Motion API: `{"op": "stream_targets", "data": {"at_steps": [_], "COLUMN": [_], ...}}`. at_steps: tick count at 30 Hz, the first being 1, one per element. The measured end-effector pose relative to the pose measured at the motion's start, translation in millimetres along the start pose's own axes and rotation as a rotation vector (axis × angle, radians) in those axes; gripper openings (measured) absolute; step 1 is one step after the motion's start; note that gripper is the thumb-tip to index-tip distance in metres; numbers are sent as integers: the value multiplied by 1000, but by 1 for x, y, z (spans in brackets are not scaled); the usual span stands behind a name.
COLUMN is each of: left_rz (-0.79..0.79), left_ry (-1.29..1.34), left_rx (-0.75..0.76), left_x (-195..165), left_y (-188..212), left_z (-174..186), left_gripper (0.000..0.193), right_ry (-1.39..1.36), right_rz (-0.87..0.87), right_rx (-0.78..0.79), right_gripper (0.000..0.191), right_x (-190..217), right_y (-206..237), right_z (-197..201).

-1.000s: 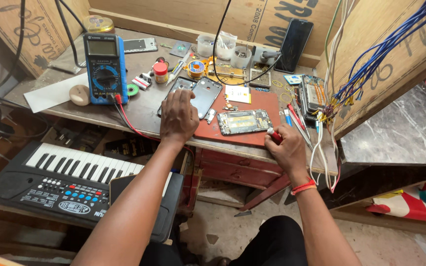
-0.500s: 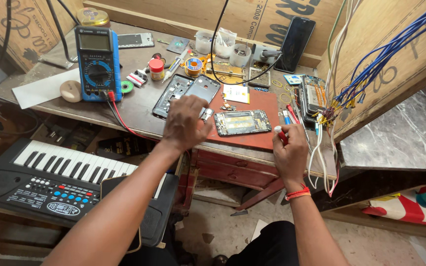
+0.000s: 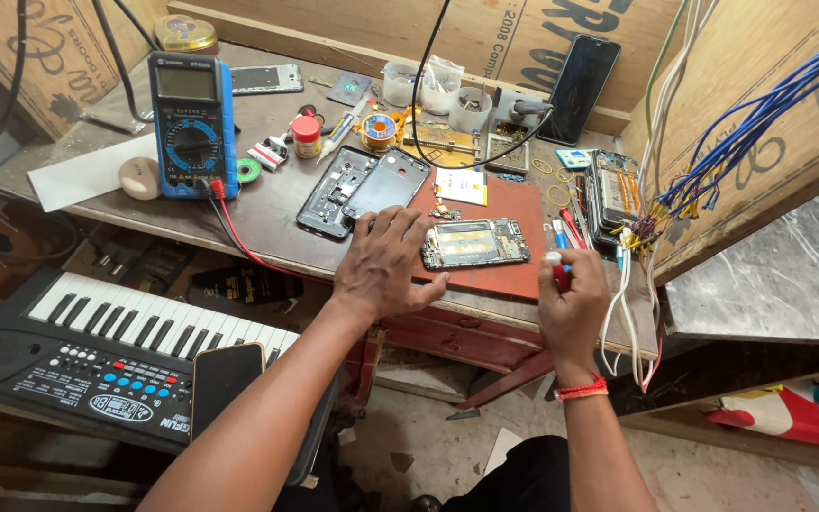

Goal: The person works at a cluttered repair bench on a disassembled smartphone lying on a mat. They hold the phone frame steady with one hand while probing the exposed motherboard with multimeter test leads and using a small screwdriver-like tool on the board's components.

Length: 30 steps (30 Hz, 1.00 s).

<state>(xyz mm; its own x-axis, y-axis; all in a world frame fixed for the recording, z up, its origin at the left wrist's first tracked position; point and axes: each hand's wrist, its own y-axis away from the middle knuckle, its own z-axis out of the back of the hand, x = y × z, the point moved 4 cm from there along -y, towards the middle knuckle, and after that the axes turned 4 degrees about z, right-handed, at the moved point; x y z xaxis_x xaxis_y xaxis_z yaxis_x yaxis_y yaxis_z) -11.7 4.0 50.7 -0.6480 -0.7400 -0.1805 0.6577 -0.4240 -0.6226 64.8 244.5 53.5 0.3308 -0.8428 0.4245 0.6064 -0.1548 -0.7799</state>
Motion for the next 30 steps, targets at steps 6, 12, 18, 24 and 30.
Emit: {"op": "stream_targets", "data": {"at_steps": [6,12,18,24,30], "left_rz": [7,4,-8,-13,-19], "left_ry": [3,3,41,46,59], "left_rx": [1,-27,-48,-44,-56], "left_x": [3,5,3,4,3], "left_y": [1,2,1,-1,-1], "left_z": [-2,-1,0,0,0], "left_gripper": [77,75,69,63,59], "right_ry": [68,46,-70,-102,-150], "right_rz": [102,19,-55,-140,-111], "right_rx": [279,268,181,93,45], "right_gripper": [13,13,14,17,15], "right_x": [1,-6,-18,-28,-31], "right_y": [-26,-23,-22,-25,-23], "right_z": [-27,-36,-31,-27,-28]}}
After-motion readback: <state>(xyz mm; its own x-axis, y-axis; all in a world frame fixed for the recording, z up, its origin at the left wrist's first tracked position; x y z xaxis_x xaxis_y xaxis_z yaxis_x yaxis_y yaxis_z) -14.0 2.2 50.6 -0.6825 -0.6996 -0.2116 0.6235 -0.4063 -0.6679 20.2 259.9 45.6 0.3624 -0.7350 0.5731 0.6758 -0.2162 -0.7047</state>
